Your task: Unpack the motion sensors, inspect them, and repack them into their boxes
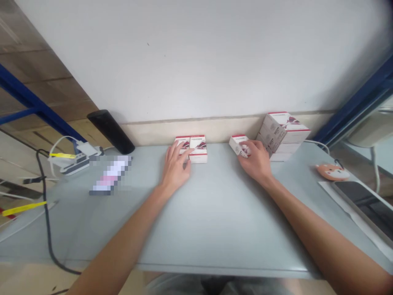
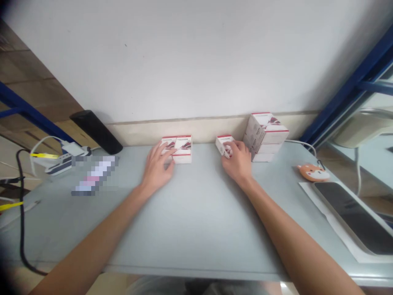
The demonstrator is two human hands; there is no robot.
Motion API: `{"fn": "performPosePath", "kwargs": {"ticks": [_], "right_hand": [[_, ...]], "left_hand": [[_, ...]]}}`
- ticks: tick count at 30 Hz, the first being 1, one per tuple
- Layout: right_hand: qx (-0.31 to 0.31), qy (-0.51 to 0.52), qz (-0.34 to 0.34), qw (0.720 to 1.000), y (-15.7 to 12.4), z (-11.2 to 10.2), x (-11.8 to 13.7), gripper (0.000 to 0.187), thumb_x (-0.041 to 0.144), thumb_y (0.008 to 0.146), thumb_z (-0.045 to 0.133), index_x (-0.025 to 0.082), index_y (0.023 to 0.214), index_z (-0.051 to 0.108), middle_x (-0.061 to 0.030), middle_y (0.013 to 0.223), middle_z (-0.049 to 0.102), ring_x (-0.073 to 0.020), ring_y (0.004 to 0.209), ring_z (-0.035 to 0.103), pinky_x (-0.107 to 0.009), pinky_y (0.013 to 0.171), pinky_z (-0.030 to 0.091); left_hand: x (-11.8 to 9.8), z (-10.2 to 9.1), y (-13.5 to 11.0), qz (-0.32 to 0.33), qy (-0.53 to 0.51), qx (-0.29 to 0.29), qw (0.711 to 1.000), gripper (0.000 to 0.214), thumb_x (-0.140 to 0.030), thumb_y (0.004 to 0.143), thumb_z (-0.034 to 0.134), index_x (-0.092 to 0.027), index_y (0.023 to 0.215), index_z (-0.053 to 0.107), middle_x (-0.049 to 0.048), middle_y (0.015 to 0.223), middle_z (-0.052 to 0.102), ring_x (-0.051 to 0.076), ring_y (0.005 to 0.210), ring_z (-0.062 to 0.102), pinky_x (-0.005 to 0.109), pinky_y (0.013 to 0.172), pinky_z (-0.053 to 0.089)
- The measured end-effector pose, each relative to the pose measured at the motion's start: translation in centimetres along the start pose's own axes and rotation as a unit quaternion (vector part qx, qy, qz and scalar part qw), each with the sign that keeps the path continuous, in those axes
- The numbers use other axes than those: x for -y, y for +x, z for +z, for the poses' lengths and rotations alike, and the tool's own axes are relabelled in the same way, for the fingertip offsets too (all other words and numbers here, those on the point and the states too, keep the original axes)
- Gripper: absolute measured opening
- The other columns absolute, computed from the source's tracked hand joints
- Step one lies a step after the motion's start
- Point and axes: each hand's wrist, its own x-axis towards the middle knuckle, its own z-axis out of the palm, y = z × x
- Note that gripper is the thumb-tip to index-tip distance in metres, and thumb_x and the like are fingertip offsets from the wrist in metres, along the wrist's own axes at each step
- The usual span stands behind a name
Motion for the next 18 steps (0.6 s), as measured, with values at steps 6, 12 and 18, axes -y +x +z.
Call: {"fn": "performPosePath", "kwargs": {"ticks": [6,12,18], "right_hand": [[-0.014,0.309,0.139,0.941,-0.6,-1.3,2.8,0.047,0.046,0.086,0.068,0.026,0.128,0.065,-0.01,0.119,0.072,-0.0276,0.09,0.066,-0.04,0.077,0.053],[0.093,0.478,0.064,0.871,-2.6,-2.1,6.3,0.029,0.044,0.088,0.062,0.026,0.109,0.068,-0.0031,0.105,0.072,-0.0232,0.087,0.062,-0.034,0.073,0.046],[0.225,0.584,0.179,0.759,-3.6,-1.6,7.0,0.032,0.045,0.084,0.064,0.023,0.107,0.068,-0.0019,0.082,0.065,-0.0195,0.07,0.056,-0.029,0.06,0.037]], "left_hand": [[-3.6,-0.7,-0.5,0.011,-0.173,-0.058,0.983,0.022,-0.018,0.102,0.053,-0.026,0.114,0.069,0.0057,0.117,0.071,0.02,0.111,0.067,0.04,0.103,0.052],[-5.0,0.1,-1.3,-0.095,-0.359,-0.025,0.928,0.04,-0.035,0.101,0.063,-0.03,0.139,0.05,0.0095,0.137,0.061,0.02,0.118,0.064,0.035,0.098,0.054],[-4.4,-0.7,-0.3,-0.211,-0.523,0.03,0.825,0.049,-0.058,0.097,0.064,-0.027,0.133,0.055,0.0098,0.127,0.071,0.024,0.114,0.069,0.035,0.091,0.056]]}}
